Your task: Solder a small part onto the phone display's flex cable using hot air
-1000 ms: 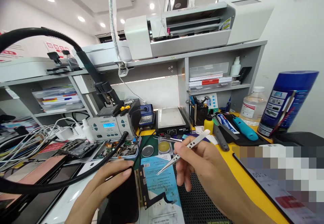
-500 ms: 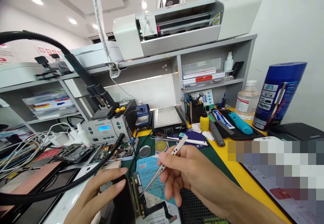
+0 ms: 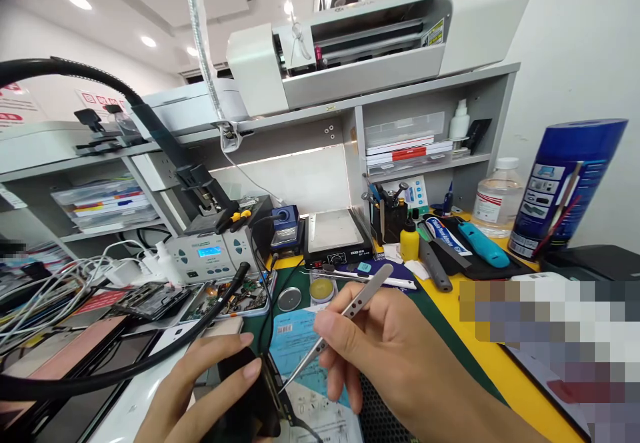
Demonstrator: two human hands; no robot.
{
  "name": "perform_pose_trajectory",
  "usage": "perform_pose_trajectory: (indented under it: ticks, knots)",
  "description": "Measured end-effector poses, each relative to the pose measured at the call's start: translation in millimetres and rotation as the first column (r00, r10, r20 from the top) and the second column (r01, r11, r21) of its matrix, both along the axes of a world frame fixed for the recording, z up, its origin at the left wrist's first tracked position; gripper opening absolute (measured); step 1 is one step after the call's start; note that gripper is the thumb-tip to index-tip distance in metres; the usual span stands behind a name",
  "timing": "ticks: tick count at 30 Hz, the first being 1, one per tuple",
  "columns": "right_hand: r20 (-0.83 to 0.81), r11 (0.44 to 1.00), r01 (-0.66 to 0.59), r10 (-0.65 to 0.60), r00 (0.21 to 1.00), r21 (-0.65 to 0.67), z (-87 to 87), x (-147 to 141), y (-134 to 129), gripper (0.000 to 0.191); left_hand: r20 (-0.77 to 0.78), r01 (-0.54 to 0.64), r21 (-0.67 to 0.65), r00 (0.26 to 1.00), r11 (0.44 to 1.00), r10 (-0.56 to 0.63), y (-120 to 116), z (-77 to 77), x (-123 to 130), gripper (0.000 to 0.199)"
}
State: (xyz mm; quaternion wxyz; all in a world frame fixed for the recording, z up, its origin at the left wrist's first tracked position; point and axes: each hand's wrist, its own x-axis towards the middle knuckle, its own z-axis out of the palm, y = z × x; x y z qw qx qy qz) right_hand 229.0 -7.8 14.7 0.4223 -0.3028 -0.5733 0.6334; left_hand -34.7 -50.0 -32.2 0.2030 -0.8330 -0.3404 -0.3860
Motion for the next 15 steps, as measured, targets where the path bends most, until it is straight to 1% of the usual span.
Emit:
perform_pose_trajectory:
  ticks: [3,7,12,15]
  knots:
    - [0.03,1.0,0.008,-0.009,1.0,0.029,4.6,-0.4,-3.8,0.024,-0.035,-0.002,0.034,0.999,0.999,0.003,2.6,3.6,-0.1,0.035]
    - [0.038,0.999,0.018,-0.02,0.999,0.03,6.3,-1.2,-4.5,0.024,-0.045,-0.008,0.054,0.999,0.999,0.01,4.5,4.6,0.1,0.033]
    - [0.029,0.999,0.011,-0.012,1.0,0.042,3.2,-1.2,-3.2,0.023,-0.05,-0.012,0.048,0.999,0.999,0.015,4.8,4.4,-1.2,0.035]
    - [0.034,0.999,0.013,-0.015,0.999,0.052,1.7,-0.9,-2.8,0.023,-0.046,-0.017,0.029,0.999,0.999,0.018,3.5,1.7,-2.4,0.039]
